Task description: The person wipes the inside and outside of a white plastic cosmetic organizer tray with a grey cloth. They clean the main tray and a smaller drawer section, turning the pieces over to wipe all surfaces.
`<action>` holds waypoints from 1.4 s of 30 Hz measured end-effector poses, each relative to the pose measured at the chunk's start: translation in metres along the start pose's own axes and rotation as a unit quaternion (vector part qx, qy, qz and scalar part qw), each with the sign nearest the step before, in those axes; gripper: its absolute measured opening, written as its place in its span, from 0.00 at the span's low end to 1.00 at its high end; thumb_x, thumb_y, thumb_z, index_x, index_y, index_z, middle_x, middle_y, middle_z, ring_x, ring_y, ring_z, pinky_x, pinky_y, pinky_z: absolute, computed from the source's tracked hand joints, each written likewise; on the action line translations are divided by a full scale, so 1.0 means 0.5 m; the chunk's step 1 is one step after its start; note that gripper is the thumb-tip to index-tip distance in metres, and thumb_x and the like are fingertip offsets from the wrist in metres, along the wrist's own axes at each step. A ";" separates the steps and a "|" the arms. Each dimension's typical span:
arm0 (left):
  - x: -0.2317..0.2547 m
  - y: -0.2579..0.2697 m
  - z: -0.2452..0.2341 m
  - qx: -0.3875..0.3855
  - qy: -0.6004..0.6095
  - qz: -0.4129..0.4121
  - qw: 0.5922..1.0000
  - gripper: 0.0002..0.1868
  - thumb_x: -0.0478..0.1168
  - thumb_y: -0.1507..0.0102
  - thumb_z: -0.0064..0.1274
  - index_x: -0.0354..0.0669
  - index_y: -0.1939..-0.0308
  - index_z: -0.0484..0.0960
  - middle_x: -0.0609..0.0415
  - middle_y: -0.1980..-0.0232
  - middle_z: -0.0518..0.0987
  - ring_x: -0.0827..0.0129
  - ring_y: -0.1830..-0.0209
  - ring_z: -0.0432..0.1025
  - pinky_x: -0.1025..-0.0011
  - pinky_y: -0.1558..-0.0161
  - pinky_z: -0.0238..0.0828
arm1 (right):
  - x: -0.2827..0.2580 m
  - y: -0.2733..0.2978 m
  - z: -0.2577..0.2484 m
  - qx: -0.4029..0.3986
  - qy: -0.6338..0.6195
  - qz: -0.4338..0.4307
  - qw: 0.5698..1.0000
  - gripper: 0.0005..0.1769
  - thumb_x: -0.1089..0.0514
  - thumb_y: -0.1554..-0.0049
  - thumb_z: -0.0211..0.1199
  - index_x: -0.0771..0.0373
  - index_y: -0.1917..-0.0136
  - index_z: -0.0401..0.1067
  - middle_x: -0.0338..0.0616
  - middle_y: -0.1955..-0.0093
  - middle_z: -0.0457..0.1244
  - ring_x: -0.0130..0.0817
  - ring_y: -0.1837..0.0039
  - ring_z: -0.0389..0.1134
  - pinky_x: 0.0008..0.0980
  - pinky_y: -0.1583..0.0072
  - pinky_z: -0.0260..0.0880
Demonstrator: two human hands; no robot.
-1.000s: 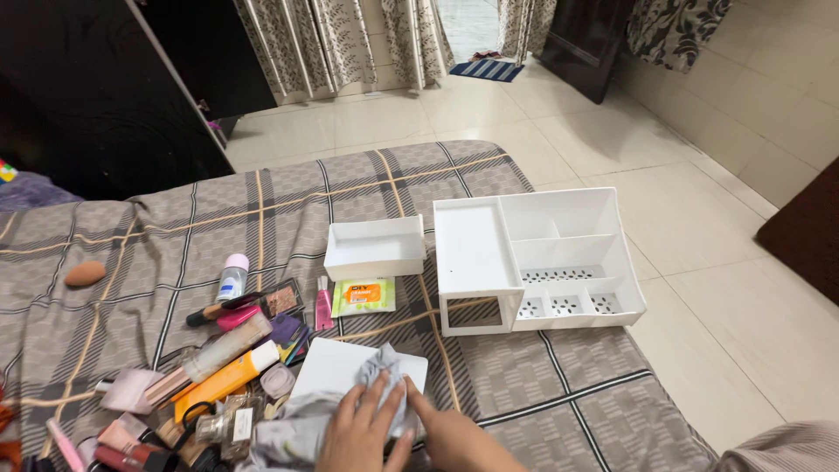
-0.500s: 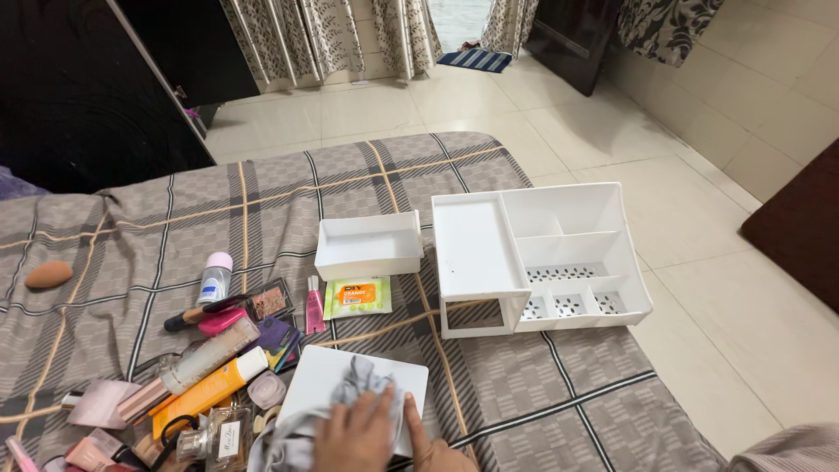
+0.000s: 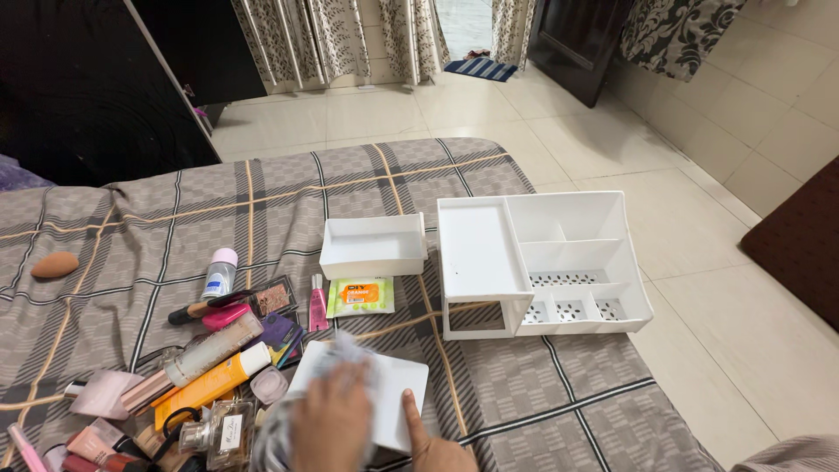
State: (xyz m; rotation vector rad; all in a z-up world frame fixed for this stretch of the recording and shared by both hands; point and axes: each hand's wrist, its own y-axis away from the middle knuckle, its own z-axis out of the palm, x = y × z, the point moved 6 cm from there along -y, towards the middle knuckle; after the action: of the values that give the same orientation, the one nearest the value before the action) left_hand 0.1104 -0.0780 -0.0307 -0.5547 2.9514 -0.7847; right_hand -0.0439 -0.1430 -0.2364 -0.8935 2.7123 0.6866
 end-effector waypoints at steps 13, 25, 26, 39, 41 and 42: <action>-0.034 0.028 -0.014 -0.015 -0.002 0.018 1.000 0.24 0.45 0.44 0.53 0.61 0.42 0.81 0.63 0.39 0.77 0.57 0.54 0.73 0.55 0.57 0.73 | -0.052 0.059 -0.117 0.002 0.036 0.034 0.999 0.55 0.65 0.41 0.46 0.29 0.16 0.18 0.57 0.60 0.69 0.50 0.58 0.74 0.55 0.55 0.75; 0.012 0.093 -0.023 -0.009 0.053 0.033 0.998 0.30 0.44 0.46 0.55 0.57 0.37 0.80 0.55 0.40 0.76 0.51 0.54 0.73 0.51 0.58 0.74 | -0.065 0.078 -0.141 0.003 0.038 0.040 0.998 0.52 0.64 0.41 0.44 0.34 0.16 0.19 0.56 0.57 0.70 0.50 0.55 0.75 0.54 0.52 0.75; -0.016 0.085 -0.035 -0.007 0.033 0.023 0.999 0.30 0.43 0.47 0.54 0.56 0.38 0.79 0.55 0.39 0.76 0.52 0.51 0.74 0.51 0.55 0.74 | -0.066 0.077 -0.143 0.008 0.032 0.034 0.999 0.52 0.63 0.40 0.44 0.36 0.16 0.19 0.57 0.56 0.70 0.51 0.55 0.75 0.54 0.51 0.75; -0.048 0.204 -0.002 -0.397 0.109 -0.019 0.911 0.31 0.40 0.42 0.56 0.63 0.33 0.75 0.54 0.25 0.61 0.51 0.34 0.67 0.52 0.34 0.64 | -0.080 0.108 -0.240 -0.266 -0.336 0.149 0.891 0.64 0.77 0.47 0.49 0.24 0.15 0.27 0.45 0.63 0.61 0.35 0.64 0.63 0.45 0.60 0.70; -0.137 0.230 -0.051 -0.459 0.070 -0.091 0.881 0.28 0.40 0.42 0.57 0.62 0.36 0.77 0.53 0.23 0.59 0.53 0.30 0.66 0.49 0.31 0.61 | -0.107 0.138 -0.314 -0.318 -0.445 0.067 0.835 0.48 0.74 0.48 0.50 0.42 0.19 0.49 0.42 0.65 0.57 0.33 0.66 0.65 0.48 0.59 0.79; -0.183 0.249 -0.084 -0.467 0.063 -0.149 0.869 0.29 0.40 0.42 0.57 0.62 0.36 0.78 0.52 0.23 0.60 0.57 0.28 0.66 0.48 0.31 0.61 | -0.131 0.156 -0.346 -0.342 -0.495 0.028 0.798 0.43 0.73 0.48 0.51 0.51 0.21 0.60 0.41 0.66 0.56 0.32 0.67 0.66 0.49 0.59 0.83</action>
State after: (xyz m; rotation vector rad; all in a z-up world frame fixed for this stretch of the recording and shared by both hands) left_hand 0.1497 0.0743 -0.0598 -1.0205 3.2363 0.7408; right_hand -0.0469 -0.1388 -0.0357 -0.3396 1.5276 1.6312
